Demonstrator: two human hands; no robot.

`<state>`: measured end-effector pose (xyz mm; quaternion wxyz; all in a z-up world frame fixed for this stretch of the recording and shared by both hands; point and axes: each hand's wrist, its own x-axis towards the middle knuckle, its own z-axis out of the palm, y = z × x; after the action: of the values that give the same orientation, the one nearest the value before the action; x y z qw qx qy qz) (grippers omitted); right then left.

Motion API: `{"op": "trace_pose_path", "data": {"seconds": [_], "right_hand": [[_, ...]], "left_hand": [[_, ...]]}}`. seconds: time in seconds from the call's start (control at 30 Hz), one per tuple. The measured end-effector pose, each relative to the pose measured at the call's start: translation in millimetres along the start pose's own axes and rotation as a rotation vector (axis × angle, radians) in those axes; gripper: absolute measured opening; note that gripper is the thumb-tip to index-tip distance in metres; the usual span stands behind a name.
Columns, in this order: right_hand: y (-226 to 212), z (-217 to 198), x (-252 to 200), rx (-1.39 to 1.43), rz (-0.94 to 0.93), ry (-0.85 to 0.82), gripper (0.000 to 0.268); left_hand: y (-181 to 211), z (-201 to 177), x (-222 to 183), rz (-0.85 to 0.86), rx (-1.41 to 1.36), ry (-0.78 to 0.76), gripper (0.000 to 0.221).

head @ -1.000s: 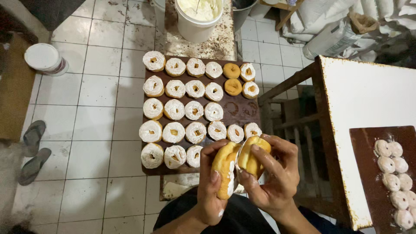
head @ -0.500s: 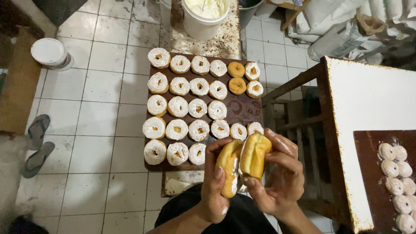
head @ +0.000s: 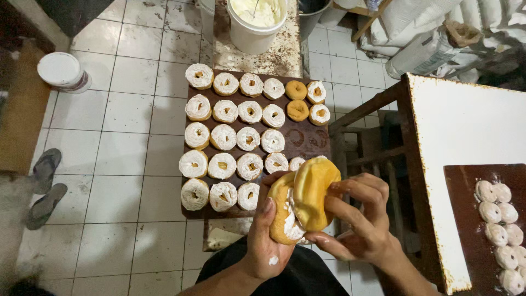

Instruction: The person joins two halves of a donut together, pressing them to seal the cream filling inside, and places the assembled donuts back onto a tray.

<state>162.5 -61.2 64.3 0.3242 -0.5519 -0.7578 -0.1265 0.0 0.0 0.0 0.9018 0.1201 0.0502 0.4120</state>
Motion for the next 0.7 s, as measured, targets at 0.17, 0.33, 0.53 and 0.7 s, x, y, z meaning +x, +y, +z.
{"op": "trace_pose_path", "data": {"seconds": [0.17, 0.33, 0.53, 0.7], "right_hand": [[18, -20, 15, 0.037, -0.188, -0.153, 0.06], [28, -16, 13, 0.177, -0.242, -0.144, 0.055], [1, 16, -27, 0.521, 0.226, 0.049, 0.045], [-41, 41, -46, 1.222, 0.901, 0.431, 0.036]], "left_hand": [[9, 4, -1, -0.168, -0.085, 0.004, 0.06], [6, 10, -3, -0.121, -0.049, 0.035, 0.053], [-4, 10, 2, 0.158, 0.34, -0.02, 0.06], [-1, -7, 12, 0.442, 0.94, -0.23, 0.056]]}}
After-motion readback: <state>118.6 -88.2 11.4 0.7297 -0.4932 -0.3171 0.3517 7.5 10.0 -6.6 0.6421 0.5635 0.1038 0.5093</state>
